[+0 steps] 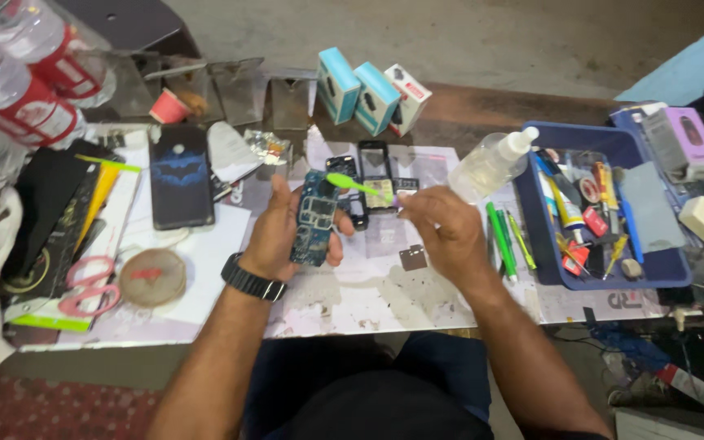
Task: The person cleans a disassembled mobile phone motherboard using a green toothbrush and a spray bottle. They repeatedly scrub the board, spray it with liquid, and continue scrubbing different areas of the circuit board.
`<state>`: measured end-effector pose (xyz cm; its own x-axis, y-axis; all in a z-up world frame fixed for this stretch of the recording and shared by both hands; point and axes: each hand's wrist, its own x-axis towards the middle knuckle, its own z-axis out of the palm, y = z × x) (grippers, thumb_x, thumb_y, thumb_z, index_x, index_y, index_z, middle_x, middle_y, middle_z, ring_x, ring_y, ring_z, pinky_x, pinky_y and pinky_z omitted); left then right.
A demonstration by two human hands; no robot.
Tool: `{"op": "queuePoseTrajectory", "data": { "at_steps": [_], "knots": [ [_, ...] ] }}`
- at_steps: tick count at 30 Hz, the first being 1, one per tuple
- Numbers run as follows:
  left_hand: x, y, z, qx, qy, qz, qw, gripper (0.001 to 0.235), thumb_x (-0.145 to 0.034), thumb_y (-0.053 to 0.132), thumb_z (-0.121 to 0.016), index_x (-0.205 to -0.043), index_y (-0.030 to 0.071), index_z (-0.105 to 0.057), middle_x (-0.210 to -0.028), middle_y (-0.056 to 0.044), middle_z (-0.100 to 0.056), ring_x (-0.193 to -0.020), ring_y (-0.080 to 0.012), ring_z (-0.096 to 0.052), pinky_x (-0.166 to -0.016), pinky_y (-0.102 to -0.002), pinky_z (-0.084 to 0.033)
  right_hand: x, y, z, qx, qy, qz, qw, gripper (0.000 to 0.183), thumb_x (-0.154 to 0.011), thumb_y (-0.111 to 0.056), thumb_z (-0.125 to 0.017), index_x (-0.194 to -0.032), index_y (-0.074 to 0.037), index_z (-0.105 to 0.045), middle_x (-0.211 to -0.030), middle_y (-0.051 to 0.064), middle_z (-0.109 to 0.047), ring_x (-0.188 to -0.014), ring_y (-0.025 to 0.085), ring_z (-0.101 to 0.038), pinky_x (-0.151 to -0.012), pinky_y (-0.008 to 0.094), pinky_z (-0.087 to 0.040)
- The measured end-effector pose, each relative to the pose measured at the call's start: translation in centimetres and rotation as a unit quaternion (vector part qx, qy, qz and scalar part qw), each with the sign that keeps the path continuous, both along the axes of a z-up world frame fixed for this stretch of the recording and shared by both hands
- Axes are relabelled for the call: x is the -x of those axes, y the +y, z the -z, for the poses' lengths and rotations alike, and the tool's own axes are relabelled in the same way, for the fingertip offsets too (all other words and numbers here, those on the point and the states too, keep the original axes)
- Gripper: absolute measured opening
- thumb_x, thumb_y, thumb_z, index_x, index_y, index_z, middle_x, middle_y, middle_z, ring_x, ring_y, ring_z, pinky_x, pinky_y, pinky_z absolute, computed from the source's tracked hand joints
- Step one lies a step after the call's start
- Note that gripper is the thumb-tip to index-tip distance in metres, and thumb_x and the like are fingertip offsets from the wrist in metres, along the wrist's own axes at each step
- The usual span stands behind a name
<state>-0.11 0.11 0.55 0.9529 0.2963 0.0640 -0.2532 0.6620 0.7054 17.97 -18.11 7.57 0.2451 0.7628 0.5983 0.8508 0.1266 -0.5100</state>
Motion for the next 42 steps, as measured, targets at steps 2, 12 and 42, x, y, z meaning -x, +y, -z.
{"op": "queuePoseTrajectory", "data": {
  "at_steps": [2,12,42],
  "knots": [
    [-0.2,0.0,0.1,0.001,0.005,0.009,1.0,0.094,-0.093,0.08,-0.03,-0.136,-0.001,-0.053,-0.095,-0.021,-0.071,-0.065,-0.0251,-0.072,-0.057,-0.037,-0.061,-0.1,-0.4,0.3,0.009,0.004,-0.006,1.0,0.026,-0.089,0.005,-0.075,-0.113,-0.005,-0.073,-0.093,0.011,-0.072,-0.082,0.023,-0.072,-0.071,0.032,-0.056],
    [0.0,0.2,0.1,0.003,0.048,-0.028,0.998,0.096,-0.095,0.079,-0.028,-0.141,-0.002,-0.052,-0.095,-0.021,-0.071,-0.067,-0.0256,-0.073,-0.057,-0.037,-0.061,-0.2,-0.7,1.3,0.002,-0.062,-0.006,0.998,0.02,-0.091,0.003,-0.07,-0.109,-0.006,-0.075,-0.091,0.011,-0.074,-0.08,0.024,-0.073,-0.068,0.034,-0.058],
    [0.0,0.1,0.3,-0.06,0.095,-0.086,0.99,0.083,-0.1,0.073,-0.033,-0.129,-0.001,-0.057,-0.09,-0.018,-0.071,-0.066,-0.0277,-0.071,-0.056,-0.037,-0.061,-0.7,-1.8,3.3,-0.02,-0.114,-0.088,0.989,0.016,-0.089,-0.002,-0.072,-0.102,-0.01,-0.077,-0.092,0.005,-0.073,-0.083,0.024,-0.07,-0.067,0.04,-0.049]
  ]
}}
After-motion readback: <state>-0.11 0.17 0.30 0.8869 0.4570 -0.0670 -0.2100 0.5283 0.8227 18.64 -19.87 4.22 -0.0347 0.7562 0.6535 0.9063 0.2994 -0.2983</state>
